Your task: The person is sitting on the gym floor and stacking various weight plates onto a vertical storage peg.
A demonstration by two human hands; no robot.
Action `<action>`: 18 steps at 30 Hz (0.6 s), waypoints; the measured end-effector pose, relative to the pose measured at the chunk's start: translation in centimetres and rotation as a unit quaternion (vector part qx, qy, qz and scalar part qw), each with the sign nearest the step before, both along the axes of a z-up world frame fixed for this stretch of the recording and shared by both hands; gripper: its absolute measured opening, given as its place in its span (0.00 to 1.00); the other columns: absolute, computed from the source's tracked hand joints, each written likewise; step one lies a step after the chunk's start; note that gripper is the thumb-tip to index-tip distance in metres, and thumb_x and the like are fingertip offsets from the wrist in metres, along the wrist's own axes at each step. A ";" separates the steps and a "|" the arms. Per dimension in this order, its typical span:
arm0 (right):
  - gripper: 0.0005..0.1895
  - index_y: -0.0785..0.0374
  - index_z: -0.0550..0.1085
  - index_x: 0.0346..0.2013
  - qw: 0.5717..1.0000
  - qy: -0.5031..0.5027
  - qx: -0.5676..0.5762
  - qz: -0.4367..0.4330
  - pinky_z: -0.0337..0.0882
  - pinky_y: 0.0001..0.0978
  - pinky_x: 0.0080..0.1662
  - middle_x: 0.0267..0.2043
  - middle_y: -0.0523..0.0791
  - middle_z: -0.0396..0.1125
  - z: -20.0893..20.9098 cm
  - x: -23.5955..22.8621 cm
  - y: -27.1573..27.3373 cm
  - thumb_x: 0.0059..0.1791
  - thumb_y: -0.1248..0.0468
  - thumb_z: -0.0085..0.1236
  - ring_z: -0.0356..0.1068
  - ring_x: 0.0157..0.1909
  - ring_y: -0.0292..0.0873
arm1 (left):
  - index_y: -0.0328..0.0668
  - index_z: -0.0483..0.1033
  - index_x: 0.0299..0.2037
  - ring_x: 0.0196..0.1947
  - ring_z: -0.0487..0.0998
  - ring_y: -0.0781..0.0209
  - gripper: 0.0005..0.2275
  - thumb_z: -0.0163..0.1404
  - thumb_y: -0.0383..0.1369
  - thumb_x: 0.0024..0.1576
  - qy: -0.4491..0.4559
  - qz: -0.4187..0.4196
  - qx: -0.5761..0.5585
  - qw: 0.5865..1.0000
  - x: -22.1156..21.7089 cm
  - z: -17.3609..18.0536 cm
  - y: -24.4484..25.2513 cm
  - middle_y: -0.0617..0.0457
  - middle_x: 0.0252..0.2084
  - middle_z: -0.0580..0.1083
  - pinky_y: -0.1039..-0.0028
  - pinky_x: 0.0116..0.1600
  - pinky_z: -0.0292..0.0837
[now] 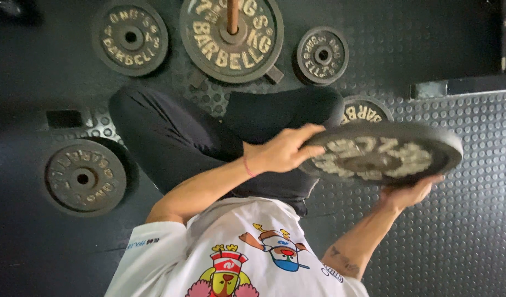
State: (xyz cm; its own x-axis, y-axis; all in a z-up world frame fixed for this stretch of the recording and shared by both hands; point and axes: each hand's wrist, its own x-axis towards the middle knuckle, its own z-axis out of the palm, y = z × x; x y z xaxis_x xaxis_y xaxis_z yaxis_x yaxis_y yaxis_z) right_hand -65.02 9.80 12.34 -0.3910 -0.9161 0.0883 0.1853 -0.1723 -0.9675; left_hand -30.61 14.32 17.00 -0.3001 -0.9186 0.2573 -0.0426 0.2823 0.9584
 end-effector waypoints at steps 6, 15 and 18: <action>0.16 0.59 0.70 0.33 0.994 -0.057 -0.068 -0.065 0.70 0.45 0.52 0.36 0.46 0.66 -3.2 9.8 -11.6 0.46 0.54 0.67 0.65 0.44 0.42 | 0.30 0.67 0.55 0.41 0.81 0.54 0.20 0.40 0.44 0.66 -0.044 0.218 -0.081 0.972 11.8 3.1 -3.5 0.43 0.47 0.77 0.71 0.45 0.77; 0.23 0.57 0.62 0.30 0.956 0.111 -0.090 0.256 0.50 0.29 0.36 0.29 0.37 0.51 8.3 30.7 -19.8 0.55 0.43 0.51 0.49 0.33 0.32 | 0.36 0.66 0.57 0.55 0.73 0.52 0.16 0.44 0.41 0.69 0.016 0.312 -0.098 0.945 26.9 7.4 -7.8 0.45 0.54 0.71 0.66 0.61 0.69; 0.24 0.57 0.61 0.30 0.922 0.108 -0.127 0.349 0.48 0.29 0.36 0.28 0.36 0.51 9.4 33.6 -21.3 0.57 0.43 0.50 0.48 0.31 0.32 | 0.38 0.67 0.59 0.46 0.65 0.60 0.16 0.44 0.42 0.70 0.006 0.325 -0.086 0.942 29.8 6.5 -8.6 0.49 0.48 0.69 0.71 0.53 0.62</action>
State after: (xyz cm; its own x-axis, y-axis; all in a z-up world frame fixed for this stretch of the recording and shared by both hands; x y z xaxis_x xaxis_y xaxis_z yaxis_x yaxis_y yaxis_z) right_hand -31.42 -11.48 21.72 0.3388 -0.8769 0.3410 0.1442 -0.3097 -0.9398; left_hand -0.81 5.75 23.53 0.3152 -0.8517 0.4188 -0.2500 0.3511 0.9023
